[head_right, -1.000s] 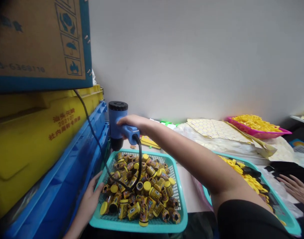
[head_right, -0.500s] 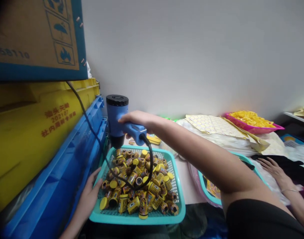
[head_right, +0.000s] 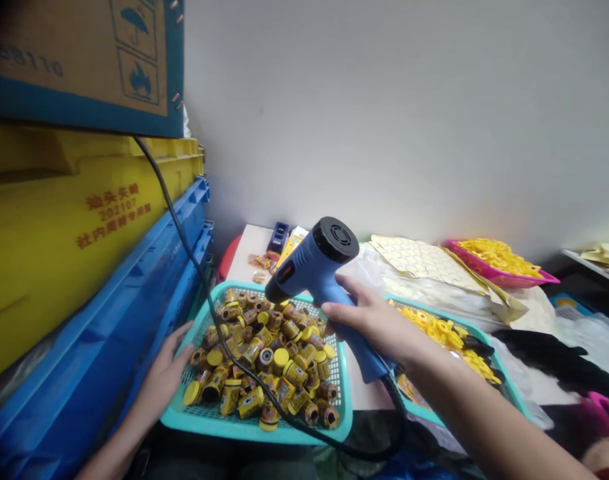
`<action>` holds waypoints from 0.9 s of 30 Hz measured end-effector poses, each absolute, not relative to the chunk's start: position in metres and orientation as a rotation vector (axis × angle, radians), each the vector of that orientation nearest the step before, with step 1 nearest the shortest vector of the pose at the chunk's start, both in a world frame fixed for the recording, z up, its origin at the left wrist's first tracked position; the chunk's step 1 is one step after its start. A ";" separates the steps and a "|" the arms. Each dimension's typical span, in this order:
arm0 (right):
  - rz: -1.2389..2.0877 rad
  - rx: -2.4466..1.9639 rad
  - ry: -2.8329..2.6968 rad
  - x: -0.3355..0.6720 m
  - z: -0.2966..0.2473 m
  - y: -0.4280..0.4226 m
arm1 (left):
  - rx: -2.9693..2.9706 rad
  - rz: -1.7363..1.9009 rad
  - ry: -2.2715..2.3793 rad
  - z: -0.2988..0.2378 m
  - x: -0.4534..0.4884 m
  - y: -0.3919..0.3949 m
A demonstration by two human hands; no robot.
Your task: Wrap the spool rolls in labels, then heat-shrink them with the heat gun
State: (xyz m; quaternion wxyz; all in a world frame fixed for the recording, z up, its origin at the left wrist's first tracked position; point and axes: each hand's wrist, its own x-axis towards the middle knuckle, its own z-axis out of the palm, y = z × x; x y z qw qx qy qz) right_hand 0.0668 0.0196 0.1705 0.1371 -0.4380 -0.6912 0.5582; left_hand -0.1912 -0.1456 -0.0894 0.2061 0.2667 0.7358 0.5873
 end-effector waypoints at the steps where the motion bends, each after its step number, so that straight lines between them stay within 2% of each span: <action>1: 1.621 -1.269 -1.981 0.070 0.167 0.017 | 0.745 1.637 2.044 -0.090 -0.191 -0.145; 10: 1.680 -1.220 -1.966 0.065 0.144 0.004 | 0.742 1.626 2.097 -0.086 -0.189 -0.145; 27: 1.672 -1.143 -2.060 0.024 0.147 0.006 | 0.761 1.630 2.108 -0.085 -0.189 -0.146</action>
